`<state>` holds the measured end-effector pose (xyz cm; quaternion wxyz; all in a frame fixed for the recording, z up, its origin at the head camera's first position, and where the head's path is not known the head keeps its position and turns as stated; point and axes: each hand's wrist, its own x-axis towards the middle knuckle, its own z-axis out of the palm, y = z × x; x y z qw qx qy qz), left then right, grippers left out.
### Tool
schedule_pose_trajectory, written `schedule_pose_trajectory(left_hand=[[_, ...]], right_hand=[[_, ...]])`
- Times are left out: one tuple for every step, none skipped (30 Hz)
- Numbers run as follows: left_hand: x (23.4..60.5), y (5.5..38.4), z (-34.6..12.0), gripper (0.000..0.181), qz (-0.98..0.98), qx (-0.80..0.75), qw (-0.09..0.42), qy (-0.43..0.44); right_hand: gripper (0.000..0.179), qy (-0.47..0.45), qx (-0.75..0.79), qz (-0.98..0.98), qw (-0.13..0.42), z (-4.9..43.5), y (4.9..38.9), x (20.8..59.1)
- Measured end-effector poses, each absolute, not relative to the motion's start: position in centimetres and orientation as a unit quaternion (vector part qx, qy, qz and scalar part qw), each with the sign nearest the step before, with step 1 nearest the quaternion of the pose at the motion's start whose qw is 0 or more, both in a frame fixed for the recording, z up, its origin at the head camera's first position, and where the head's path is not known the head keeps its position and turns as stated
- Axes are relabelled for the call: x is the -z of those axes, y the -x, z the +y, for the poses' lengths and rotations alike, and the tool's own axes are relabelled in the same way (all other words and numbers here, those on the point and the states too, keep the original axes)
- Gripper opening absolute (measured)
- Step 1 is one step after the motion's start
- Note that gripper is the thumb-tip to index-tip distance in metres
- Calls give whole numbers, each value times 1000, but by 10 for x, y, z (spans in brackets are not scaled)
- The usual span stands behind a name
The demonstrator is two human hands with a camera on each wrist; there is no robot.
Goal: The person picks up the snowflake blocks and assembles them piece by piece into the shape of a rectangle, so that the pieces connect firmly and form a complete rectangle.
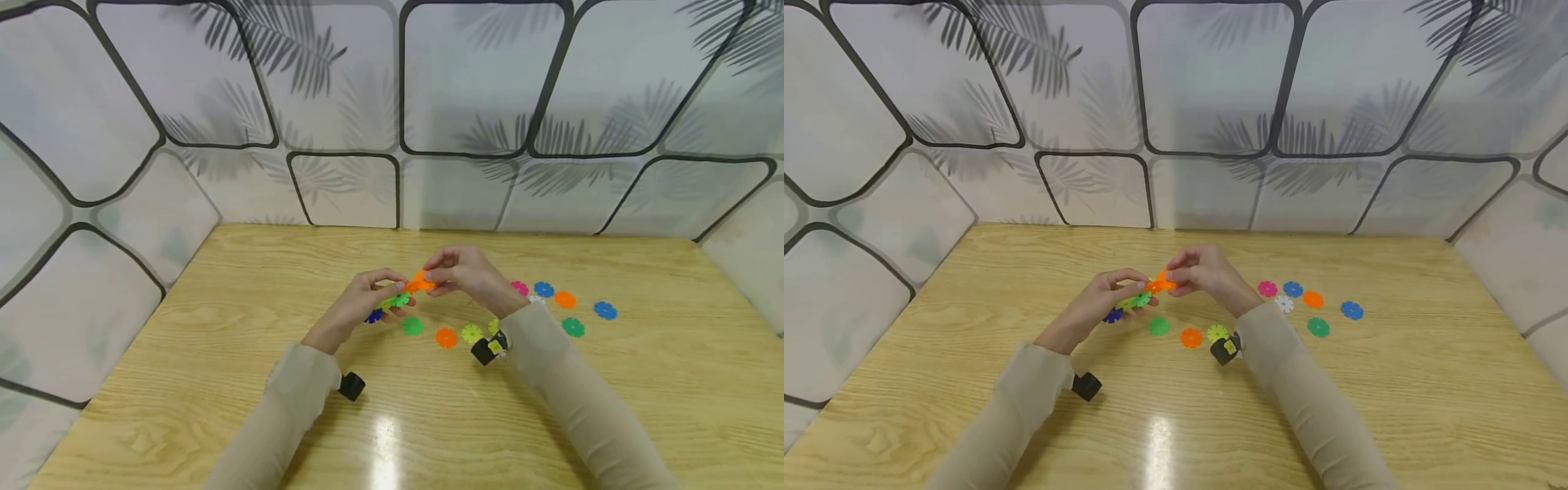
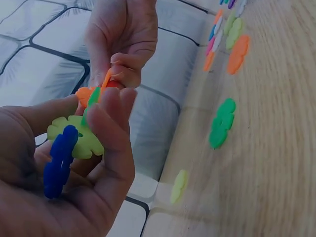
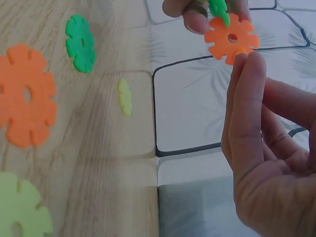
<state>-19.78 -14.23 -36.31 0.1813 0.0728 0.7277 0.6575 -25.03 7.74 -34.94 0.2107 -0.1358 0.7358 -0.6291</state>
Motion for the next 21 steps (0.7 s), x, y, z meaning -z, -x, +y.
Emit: schedule_pose_trajectory(left_hand=[[363,198,-144,27,728,-656,184,-76],[362,198,-145,27,729,-653,187,-79],[362,198,-147,27,731,-651,186,-83],[360,198,-148,27,733,-649,185,-84],[359,198,-150,27,734,-649,182,-85],[358,198,-152,28,736,-648,177,-85],[356,197,-154,28,738,-647,171,-83],[355,197,-157,29,741,-646,166,-81],[353,196,-159,30,741,-647,161,-79],[352,196,-162,30,741,-648,157,-76],[351,196,-164,31,738,-653,154,-74],[350,195,-166,32,735,-657,152,-70],[348,195,-167,33,731,-662,152,-67],[347,195,-169,33,729,-665,150,-66],[346,195,-170,34,726,-668,148,-64],[345,195,-171,34,723,-672,147,-63],[343,195,-172,34,720,-676,146,-61],[342,195,-172,34,717,-679,146,-59],[342,195,-173,34,714,-682,145,-60],[341,195,-173,34,712,-685,145,-61],[341,195,-173,34,709,-687,145,-61]], right_hand=[[15,138,625,737,214,77,251,349],[16,143,621,739,218,76,252,348],[17,146,617,741,220,76,253,348],[17,147,614,743,221,76,255,348],[18,148,611,746,221,75,256,348],[19,150,609,747,221,74,258,348],[19,150,608,748,220,73,259,349],[20,152,605,750,218,72,261,349],[20,152,602,754,216,71,263,350],[20,152,597,757,215,70,264,351],[21,152,592,762,215,68,267,352],[22,151,586,767,214,67,268,353],[22,149,579,773,214,65,270,354],[23,147,570,780,213,63,271,355],[24,147,559,788,213,61,273,357],[24,148,549,795,213,58,275,358],[25,149,538,802,212,56,277,360],[25,152,526,809,212,53,278,360],[25,157,514,817,212,51,280,362],[25,162,498,826,210,48,281,363],[25,167,486,832,209,46,283,365]])
